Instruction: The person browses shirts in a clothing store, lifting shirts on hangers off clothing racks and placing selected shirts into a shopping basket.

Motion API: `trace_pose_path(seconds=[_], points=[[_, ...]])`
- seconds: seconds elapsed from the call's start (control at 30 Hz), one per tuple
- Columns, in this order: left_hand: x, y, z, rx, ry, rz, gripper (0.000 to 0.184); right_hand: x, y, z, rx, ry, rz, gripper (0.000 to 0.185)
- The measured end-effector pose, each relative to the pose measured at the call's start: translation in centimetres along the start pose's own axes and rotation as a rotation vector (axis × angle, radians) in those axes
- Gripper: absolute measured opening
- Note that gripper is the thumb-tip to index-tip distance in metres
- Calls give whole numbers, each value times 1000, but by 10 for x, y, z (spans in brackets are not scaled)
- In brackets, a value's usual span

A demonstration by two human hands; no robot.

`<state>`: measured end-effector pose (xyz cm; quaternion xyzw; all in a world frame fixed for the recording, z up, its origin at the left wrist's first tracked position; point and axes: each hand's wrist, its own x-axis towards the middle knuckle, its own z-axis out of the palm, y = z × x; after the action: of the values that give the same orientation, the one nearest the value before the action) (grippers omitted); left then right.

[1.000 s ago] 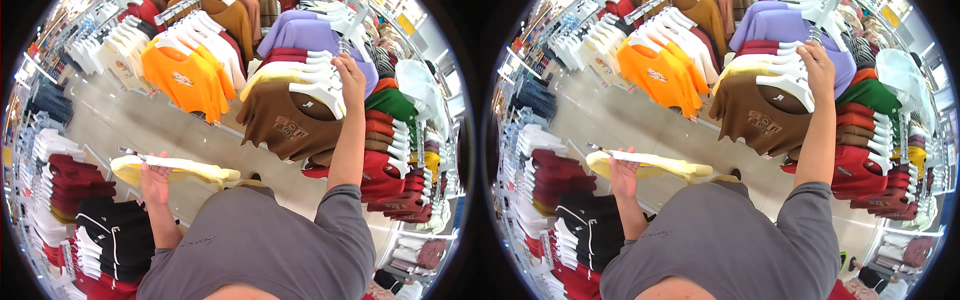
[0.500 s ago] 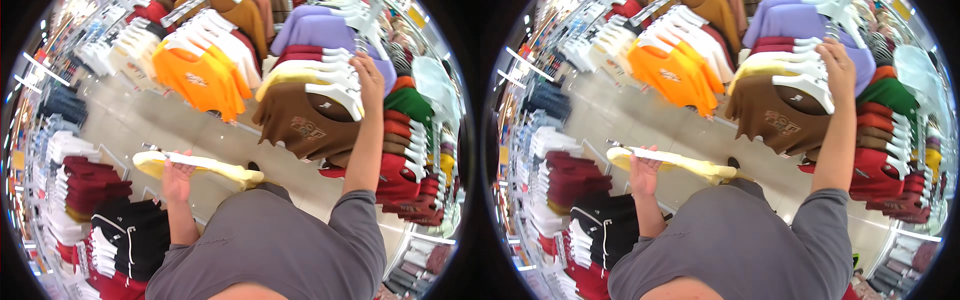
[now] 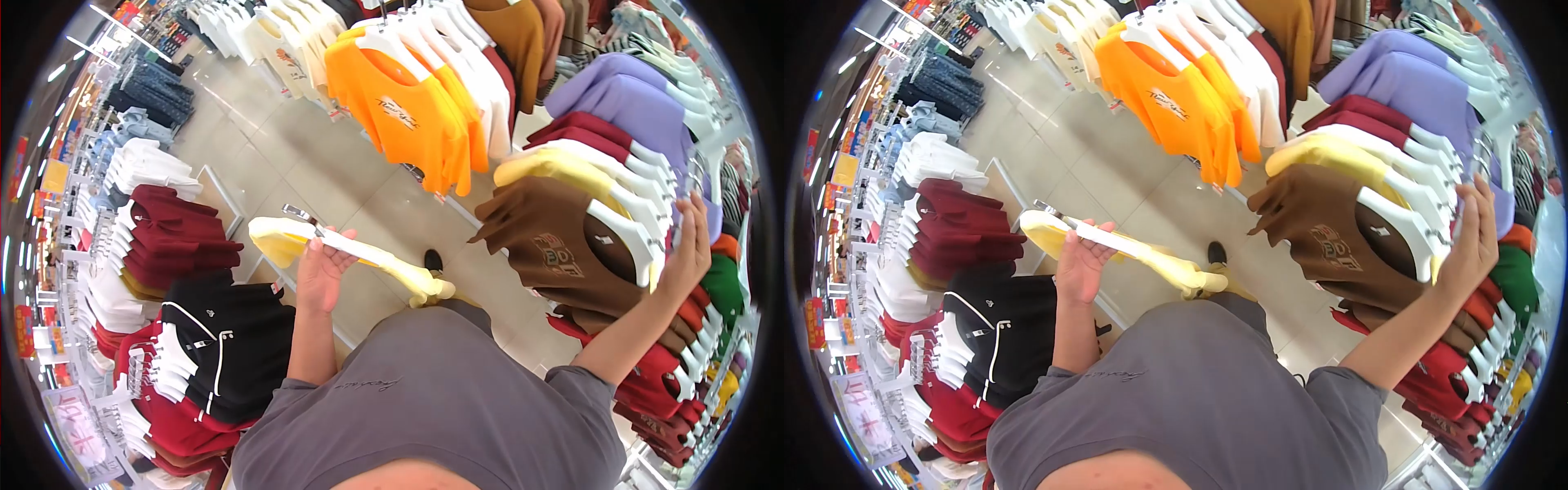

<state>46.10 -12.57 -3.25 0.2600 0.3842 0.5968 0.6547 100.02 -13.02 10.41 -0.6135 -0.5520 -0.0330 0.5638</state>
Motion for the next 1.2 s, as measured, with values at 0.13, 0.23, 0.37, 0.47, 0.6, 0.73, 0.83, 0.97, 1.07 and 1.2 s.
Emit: trace_pose_path(seconds=[0.13, 0.23, 0.37, 0.47, 0.6, 0.73, 0.83, 0.97, 1.07, 1.2], points=[[33, -2, 4, 32, 2, -22, 39, -4, -4, 4, 42, 55, 63, 24], [64, -6, 15, 71, 6, -62, 41, -7, 4, 1, -1, 74, 17, 25], [112, -6, 35, 105, -23, -80, 41, -11, 7, -5, -46, 41, -35, 28], [148, 0, 51, 112, -68, -118, 42, -14, 7, -10, -55, 9, -10, 30], [176, 3, 68, 99, -108, -128, 44, -17, 11, -14, -60, 25, 14, 32], [193, 3, 80, 92, -138, -162, 40, -18, 9, -14, -118, -18, 5, 33], [205, 3, 82, 97, -156, -195, 37, -18, 5, -11, -64, 16, 17, 33], [225, 10, 76, 82, -233, -206, 38, -16, -6, -2, -45, 98, 102, 33], [238, 17, 69, 58, -276, -217, 38, -3, -43, 16, -524, 206, 149, 34], [259, 33, 38, 44, -367, -227, 44, 0, -81, 32, -314, 443, -301, 36]])
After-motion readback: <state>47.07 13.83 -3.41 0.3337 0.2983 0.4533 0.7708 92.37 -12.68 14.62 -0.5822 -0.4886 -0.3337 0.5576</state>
